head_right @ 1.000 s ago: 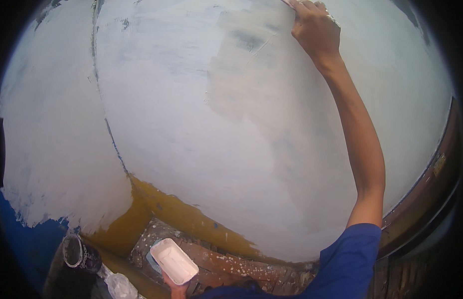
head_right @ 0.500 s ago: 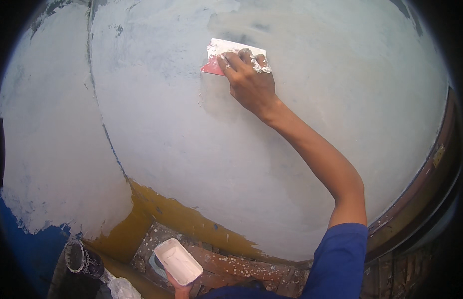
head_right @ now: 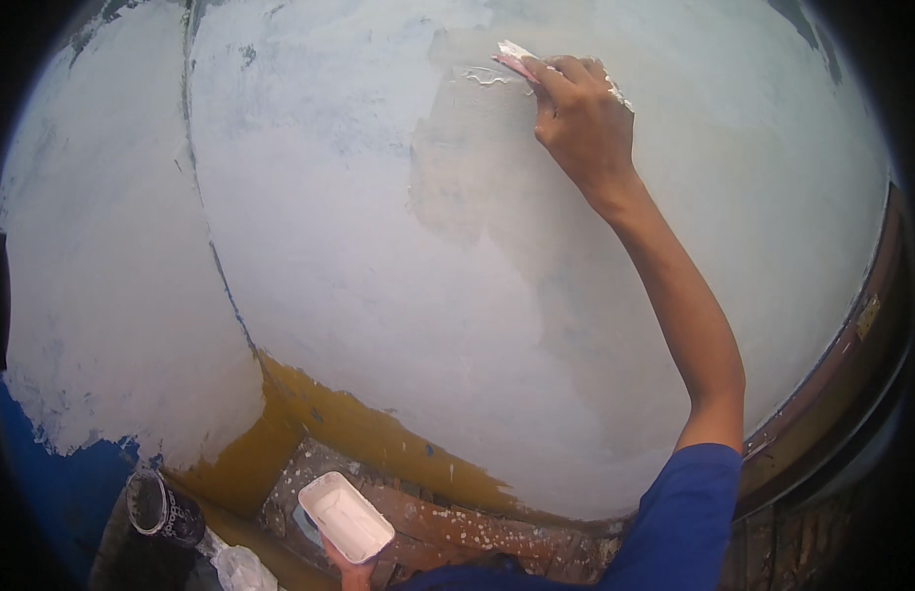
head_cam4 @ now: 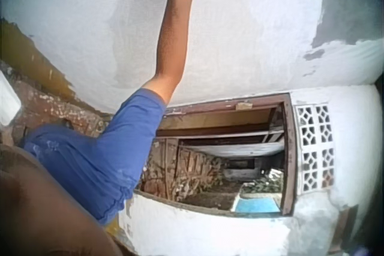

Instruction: The person applies white plaster from a container onto a wall using a putty knife, spreading the substance across the surface with repetitive strokes.

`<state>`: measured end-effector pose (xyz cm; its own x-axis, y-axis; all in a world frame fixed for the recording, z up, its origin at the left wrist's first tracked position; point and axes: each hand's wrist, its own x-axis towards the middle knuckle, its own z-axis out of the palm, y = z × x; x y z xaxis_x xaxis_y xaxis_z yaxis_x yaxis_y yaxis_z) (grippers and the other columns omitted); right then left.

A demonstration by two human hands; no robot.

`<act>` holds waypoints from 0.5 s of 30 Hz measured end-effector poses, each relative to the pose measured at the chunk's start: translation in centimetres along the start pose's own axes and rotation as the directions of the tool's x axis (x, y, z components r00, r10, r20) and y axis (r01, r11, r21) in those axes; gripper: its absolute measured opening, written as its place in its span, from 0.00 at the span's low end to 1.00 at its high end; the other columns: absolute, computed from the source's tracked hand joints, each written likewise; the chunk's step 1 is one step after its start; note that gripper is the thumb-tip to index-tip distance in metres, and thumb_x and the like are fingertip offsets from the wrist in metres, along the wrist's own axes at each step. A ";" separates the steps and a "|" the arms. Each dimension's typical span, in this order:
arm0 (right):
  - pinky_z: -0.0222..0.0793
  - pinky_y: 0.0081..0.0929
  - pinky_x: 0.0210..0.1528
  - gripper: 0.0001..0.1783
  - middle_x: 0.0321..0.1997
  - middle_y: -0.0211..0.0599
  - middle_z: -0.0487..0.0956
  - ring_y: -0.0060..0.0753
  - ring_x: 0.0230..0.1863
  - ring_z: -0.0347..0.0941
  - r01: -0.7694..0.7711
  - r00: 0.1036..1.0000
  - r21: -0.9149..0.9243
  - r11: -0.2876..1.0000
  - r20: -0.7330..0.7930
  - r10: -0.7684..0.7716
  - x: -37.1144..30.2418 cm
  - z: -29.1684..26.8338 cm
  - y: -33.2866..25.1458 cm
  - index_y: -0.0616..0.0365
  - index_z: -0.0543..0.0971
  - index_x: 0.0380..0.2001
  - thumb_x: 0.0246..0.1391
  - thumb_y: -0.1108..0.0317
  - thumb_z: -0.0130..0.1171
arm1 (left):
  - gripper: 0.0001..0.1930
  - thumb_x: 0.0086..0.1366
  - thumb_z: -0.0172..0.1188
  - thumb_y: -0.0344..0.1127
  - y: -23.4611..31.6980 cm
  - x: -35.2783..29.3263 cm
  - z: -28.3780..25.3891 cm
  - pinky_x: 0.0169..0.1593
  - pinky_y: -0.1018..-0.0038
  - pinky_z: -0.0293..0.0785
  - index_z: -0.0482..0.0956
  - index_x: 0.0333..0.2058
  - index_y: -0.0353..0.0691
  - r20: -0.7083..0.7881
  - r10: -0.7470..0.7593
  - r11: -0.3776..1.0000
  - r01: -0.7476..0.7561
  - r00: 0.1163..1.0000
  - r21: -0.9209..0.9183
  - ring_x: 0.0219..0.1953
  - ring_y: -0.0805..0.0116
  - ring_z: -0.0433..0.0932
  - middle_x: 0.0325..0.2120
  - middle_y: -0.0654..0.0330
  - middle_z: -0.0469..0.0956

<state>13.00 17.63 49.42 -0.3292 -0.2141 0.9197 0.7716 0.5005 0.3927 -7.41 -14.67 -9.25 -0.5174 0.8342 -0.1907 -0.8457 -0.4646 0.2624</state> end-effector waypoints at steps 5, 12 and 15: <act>0.75 0.39 0.43 0.19 0.45 0.28 0.80 0.37 0.44 0.77 0.104 0.994 -0.248 0.963 -0.011 -0.111 0.3 2.9 2.2 0.50 0.82 0.46 0.48 0.73 0.61 | 0.35 0.67 0.44 0.66 -0.1 -0.1 -0.2 0.62 0.46 0.66 0.63 0.66 0.55 0.103 0.018 0.992 -0.031 0.994 0.123 0.61 0.50 0.70 0.63 0.62 0.68; 0.75 0.47 0.48 0.20 0.46 0.37 0.78 0.44 0.51 0.78 0.349 0.868 0.108 0.931 0.338 -0.364 -10.0 5.6 -7.8 0.56 0.82 0.47 0.47 0.75 0.57 | 0.30 0.70 0.39 0.61 -0.5 -0.9 1.7 0.58 0.47 0.71 0.66 0.63 0.52 -0.035 -0.035 0.999 0.034 0.999 -0.033 0.56 0.52 0.74 0.57 0.59 0.73; 0.76 0.46 0.46 0.21 0.43 0.32 0.79 0.43 0.48 0.78 0.183 0.946 0.211 0.960 0.228 -0.230 -7.3 4.3 -7.3 0.52 0.82 0.46 0.45 0.76 0.59 | 0.32 0.69 0.41 0.63 -0.4 -0.9 -0.6 0.61 0.46 0.69 0.64 0.65 0.53 0.013 0.024 1.000 -0.024 1.000 0.014 0.59 0.51 0.72 0.61 0.60 0.70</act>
<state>7.43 19.14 39.85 -0.6133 -0.1265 0.7797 0.5656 0.6187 0.5453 -6.70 -15.43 -9.69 -0.5360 0.8264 -0.1725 -0.8311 -0.4806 0.2799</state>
